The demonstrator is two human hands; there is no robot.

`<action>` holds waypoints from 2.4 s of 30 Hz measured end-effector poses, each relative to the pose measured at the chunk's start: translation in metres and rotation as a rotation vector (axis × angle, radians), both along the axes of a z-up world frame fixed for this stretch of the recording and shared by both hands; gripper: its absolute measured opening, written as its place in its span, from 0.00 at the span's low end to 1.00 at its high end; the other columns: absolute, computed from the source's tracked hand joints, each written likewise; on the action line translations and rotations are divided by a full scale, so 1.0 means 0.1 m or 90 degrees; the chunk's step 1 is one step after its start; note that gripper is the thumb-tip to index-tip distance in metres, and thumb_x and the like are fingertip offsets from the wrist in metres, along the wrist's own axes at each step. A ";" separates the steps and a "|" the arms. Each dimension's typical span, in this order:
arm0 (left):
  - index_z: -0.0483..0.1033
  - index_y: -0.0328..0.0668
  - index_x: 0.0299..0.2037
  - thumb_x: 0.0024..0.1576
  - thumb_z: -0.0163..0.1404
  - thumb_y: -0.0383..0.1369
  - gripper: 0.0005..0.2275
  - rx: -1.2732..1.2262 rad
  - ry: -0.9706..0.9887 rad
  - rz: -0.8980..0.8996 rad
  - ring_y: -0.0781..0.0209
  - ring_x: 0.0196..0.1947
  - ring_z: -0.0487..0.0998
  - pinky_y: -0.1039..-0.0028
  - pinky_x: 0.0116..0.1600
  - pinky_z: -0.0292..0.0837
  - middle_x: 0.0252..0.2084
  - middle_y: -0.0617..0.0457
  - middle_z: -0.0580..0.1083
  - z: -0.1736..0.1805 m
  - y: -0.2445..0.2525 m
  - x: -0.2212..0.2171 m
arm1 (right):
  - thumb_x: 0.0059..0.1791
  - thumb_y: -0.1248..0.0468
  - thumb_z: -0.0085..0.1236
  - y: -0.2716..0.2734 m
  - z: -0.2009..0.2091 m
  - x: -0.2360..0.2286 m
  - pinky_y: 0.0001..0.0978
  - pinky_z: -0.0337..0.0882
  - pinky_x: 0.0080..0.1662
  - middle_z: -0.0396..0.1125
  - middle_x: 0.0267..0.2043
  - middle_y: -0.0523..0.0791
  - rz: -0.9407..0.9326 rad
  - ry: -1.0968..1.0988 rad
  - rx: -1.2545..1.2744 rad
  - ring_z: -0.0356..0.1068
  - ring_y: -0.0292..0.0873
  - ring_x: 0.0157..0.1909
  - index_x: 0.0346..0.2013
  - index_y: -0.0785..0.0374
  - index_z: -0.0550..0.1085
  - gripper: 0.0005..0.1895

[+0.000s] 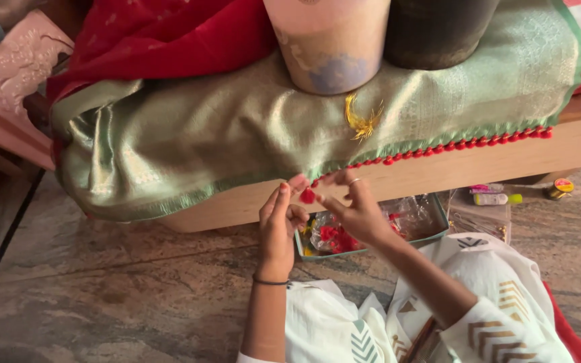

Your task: Hand-stitching or attaching decorative red pom-pom trim to the edge of a green fabric piece.

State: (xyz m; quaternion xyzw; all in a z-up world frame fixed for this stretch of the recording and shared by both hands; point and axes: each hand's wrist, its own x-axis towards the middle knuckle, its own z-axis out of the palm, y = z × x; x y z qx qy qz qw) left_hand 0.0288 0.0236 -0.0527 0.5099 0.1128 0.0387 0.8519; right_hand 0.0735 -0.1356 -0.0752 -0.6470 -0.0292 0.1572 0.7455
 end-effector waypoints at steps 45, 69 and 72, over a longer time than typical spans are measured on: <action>0.79 0.37 0.39 0.60 0.56 0.34 0.08 0.053 0.092 -0.047 0.66 0.28 0.81 0.76 0.34 0.80 0.33 0.49 0.80 -0.37 0.30 0.34 | 0.45 0.38 0.55 -1.83 -0.20 -0.91 0.28 0.55 0.14 0.54 0.09 0.38 0.368 0.138 -0.211 0.55 0.33 0.08 0.27 0.60 0.69 0.27; 0.71 0.31 0.37 0.64 0.49 0.26 0.05 -0.039 -0.089 0.017 0.53 0.47 0.82 0.64 0.57 0.80 0.44 0.41 0.77 -0.35 -0.01 -0.02 | 0.47 0.37 0.60 -1.75 -0.34 -0.80 0.26 0.49 0.16 0.50 0.12 0.36 0.396 0.221 0.018 0.52 0.32 0.12 0.26 0.62 0.61 0.32; 0.70 0.32 0.37 0.63 0.48 0.25 0.04 -0.052 -0.073 0.025 0.53 0.48 0.82 0.64 0.57 0.80 0.45 0.40 0.78 -0.35 -0.03 -0.03 | 0.44 0.38 0.60 -1.70 -0.30 -0.81 0.27 0.48 0.15 0.50 0.11 0.36 0.380 0.231 -0.004 0.50 0.32 0.11 0.28 0.61 0.63 0.30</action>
